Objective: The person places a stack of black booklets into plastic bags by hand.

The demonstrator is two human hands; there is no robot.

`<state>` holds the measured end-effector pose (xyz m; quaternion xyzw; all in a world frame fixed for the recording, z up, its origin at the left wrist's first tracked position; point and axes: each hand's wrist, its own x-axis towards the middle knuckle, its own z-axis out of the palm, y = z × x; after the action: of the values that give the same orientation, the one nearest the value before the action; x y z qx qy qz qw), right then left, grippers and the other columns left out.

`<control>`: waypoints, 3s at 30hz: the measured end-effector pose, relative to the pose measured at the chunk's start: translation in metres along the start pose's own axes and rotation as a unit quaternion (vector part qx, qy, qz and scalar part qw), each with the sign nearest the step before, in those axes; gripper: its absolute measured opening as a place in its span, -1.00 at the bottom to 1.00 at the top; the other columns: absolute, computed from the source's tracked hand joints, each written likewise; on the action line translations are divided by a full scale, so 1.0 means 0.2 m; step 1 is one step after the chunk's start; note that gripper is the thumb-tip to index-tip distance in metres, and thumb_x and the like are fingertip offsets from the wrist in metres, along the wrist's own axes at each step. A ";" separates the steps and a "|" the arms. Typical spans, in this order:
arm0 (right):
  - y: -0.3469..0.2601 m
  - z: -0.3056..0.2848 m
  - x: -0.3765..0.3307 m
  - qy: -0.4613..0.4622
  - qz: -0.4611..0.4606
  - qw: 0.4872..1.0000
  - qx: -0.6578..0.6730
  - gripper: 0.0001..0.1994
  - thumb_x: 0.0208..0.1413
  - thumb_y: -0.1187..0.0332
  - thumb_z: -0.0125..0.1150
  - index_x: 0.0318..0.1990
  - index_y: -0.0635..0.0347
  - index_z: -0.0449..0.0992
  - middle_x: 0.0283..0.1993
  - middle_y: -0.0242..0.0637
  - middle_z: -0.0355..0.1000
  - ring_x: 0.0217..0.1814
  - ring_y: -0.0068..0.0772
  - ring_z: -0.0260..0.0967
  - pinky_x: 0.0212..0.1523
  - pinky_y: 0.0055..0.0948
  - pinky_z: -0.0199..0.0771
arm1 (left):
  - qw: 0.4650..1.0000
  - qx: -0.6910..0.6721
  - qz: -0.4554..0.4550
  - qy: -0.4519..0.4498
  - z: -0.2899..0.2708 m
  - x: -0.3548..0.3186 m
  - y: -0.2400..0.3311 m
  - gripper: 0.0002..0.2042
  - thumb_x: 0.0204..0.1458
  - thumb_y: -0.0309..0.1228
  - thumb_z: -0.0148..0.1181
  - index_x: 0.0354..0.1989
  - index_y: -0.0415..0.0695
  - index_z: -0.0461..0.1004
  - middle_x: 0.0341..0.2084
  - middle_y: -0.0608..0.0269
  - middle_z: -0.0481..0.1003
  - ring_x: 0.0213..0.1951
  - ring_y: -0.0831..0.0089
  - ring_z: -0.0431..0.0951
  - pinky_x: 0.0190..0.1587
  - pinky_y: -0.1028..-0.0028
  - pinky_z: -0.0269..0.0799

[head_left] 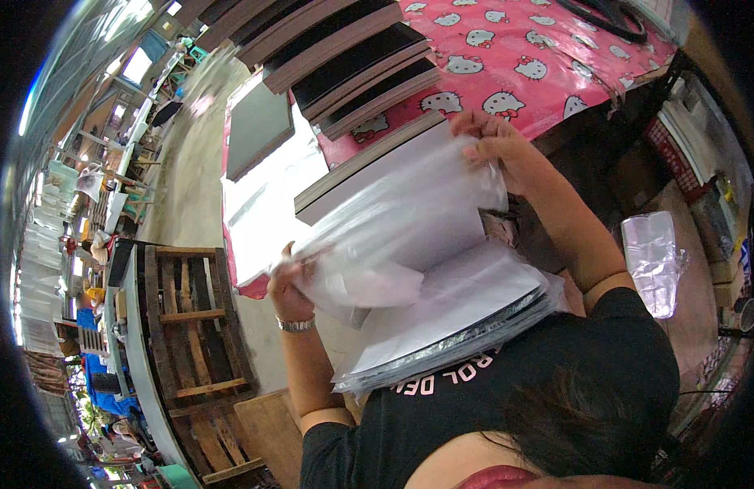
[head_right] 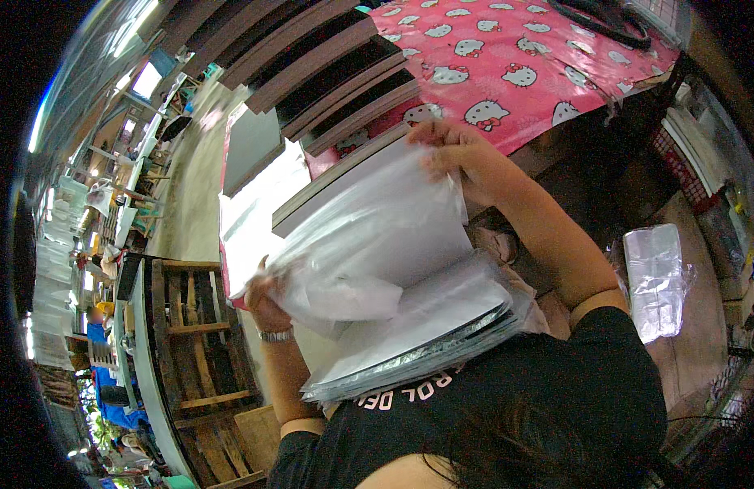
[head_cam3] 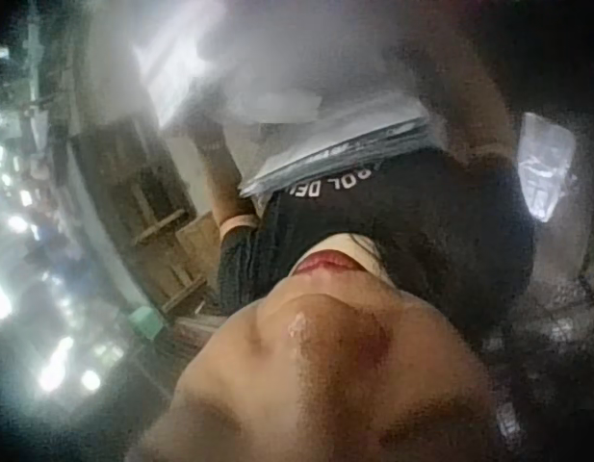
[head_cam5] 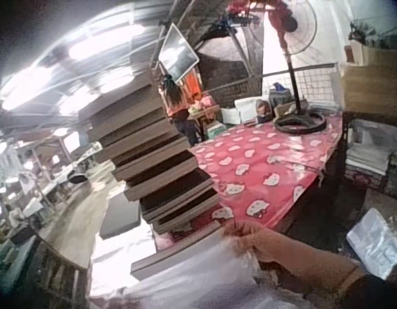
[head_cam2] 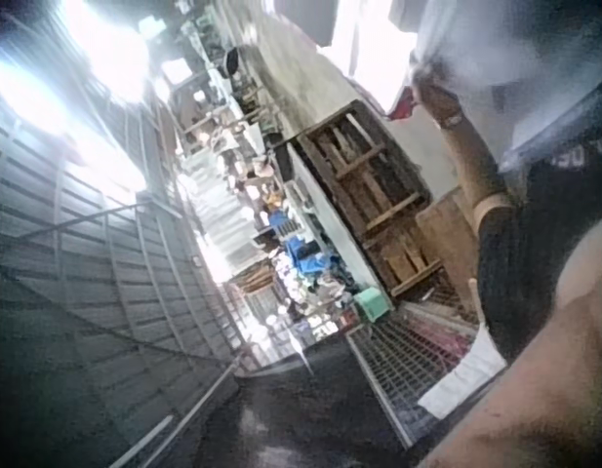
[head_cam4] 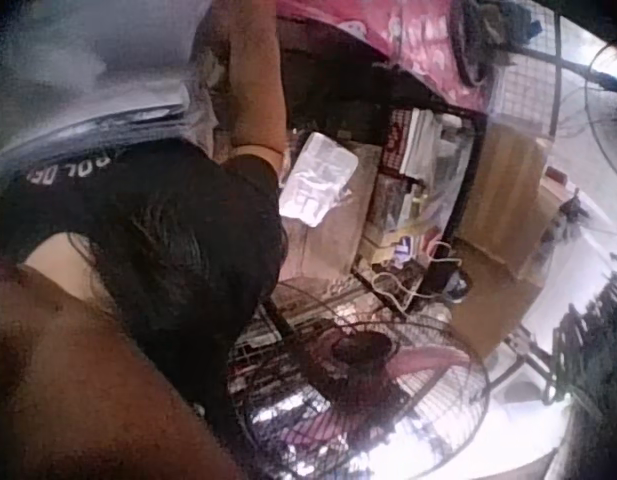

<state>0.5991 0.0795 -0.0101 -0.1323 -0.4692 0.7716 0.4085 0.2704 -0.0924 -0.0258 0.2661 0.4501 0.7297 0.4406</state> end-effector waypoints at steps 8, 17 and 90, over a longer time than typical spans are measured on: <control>0.10 0.10 -0.04 0.164 -0.341 0.697 -0.609 -0.66 -0.18 0.62 0.06 -0.14 0.30 0.41 -0.35 -0.19 0.28 -0.37 -0.22 0.30 -0.28 -0.42 0.34 | 0.811 0.499 0.290 0.098 0.19 0.08 -0.14 -0.55 -0.14 -0.65 0.03 0.03 -0.18 0.26 -0.54 0.19 0.40 -0.57 0.53 0.33 -0.50 0.55 0.27; -0.05 0.10 -0.43 0.080 0.121 0.975 -0.169 -0.84 -0.10 0.53 0.20 -0.29 0.29 0.48 -0.39 -0.39 0.44 -0.32 -0.58 0.37 -0.26 -0.60 0.36 | 0.944 0.329 0.033 -0.004 0.15 -0.34 0.16 -0.84 -0.13 -0.45 0.18 -0.67 -0.20 0.40 -0.77 0.44 0.31 -0.69 0.67 0.25 -0.63 0.63 0.09; 0.18 0.65 0.09 -0.197 0.053 0.956 -0.212 -0.88 0.07 0.41 0.12 -0.30 0.26 0.47 -0.46 -0.33 0.43 -0.38 -0.59 0.38 -0.33 -0.59 0.37 | 0.950 0.213 0.154 -0.169 0.31 -0.11 0.20 -0.85 -0.02 -0.37 0.17 -0.41 -0.15 0.36 -0.51 0.37 0.36 -0.48 0.59 0.35 -0.43 0.62 0.26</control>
<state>0.4932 0.0049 0.0311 -0.0858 -0.6859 0.6853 0.2292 0.3134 -0.0946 0.0374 0.5391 0.4674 0.6204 0.3254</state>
